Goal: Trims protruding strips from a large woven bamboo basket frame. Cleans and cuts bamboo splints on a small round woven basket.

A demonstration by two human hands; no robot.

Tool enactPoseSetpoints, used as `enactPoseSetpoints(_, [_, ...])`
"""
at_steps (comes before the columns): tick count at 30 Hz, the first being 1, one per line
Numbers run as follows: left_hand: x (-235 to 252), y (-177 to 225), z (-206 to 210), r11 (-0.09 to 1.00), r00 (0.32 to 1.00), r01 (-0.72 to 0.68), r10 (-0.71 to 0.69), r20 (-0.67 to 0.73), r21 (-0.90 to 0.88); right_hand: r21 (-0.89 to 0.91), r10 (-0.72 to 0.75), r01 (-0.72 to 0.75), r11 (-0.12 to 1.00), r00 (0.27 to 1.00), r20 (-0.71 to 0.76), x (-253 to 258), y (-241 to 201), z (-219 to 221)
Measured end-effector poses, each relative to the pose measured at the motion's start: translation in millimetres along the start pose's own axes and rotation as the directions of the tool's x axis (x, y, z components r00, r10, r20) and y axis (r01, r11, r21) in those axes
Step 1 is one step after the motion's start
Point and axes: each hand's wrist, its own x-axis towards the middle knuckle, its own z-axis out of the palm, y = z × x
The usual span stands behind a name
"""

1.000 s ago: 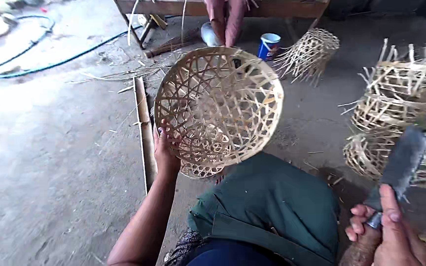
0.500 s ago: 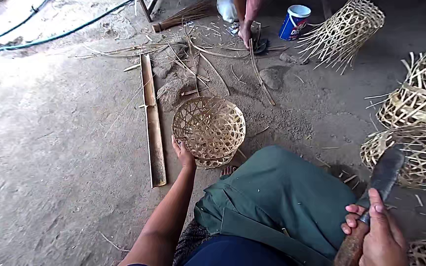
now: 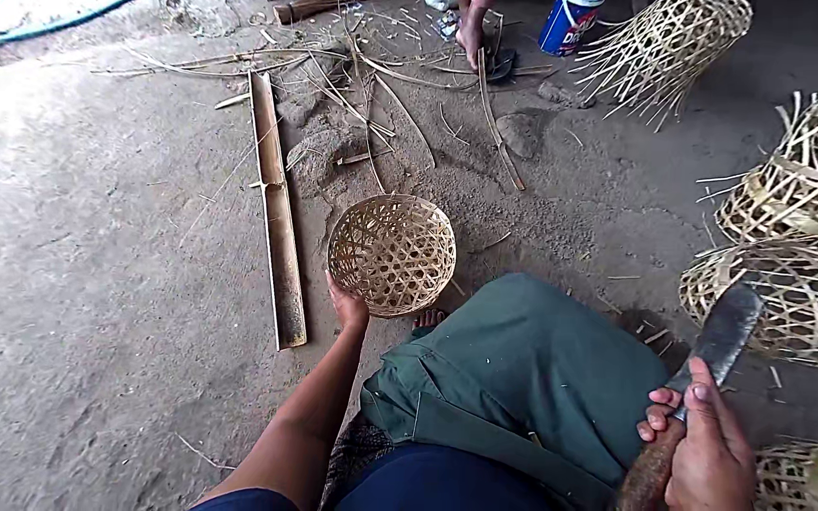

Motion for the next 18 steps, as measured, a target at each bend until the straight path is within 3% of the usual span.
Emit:
enactPoseSetpoints(4, [-1, 4, 6, 1.000, 1.000, 0.027, -0.027, -0.006, 0.005, 0.001, 0.003, -0.003, 1.000, 1.000, -0.007, 2, 0, -2])
enactPoseSetpoints(7, [-7, 11, 0, 0.991, 0.995, 0.089, -0.083, -0.062, 0.102, 0.039, 0.015, -0.016, 0.999, 0.999, 0.033, 3, 0, -10])
enactPoseSetpoints(11, [-26, 38, -4, 0.995, 0.989, -0.044, 0.057, -0.136, 0.093, 0.186, 0.042, -0.048, 0.981, 0.999, 0.033, 21, -15, -49])
enactPoseSetpoints(15, [-57, 98, -3, 0.902, 0.926, -0.366, 0.377, 0.006, -0.227, 0.504, 0.023, 0.036, 0.863, 0.994, -0.111, 47, 10, -108])
enactPoseSetpoints(18, [-97, 162, -5, 0.778, 0.831, -0.352, 0.516, 0.209, -0.521, 0.558, 0.339, -0.134, 0.819, 0.898, -0.282, 40, 74, -121])
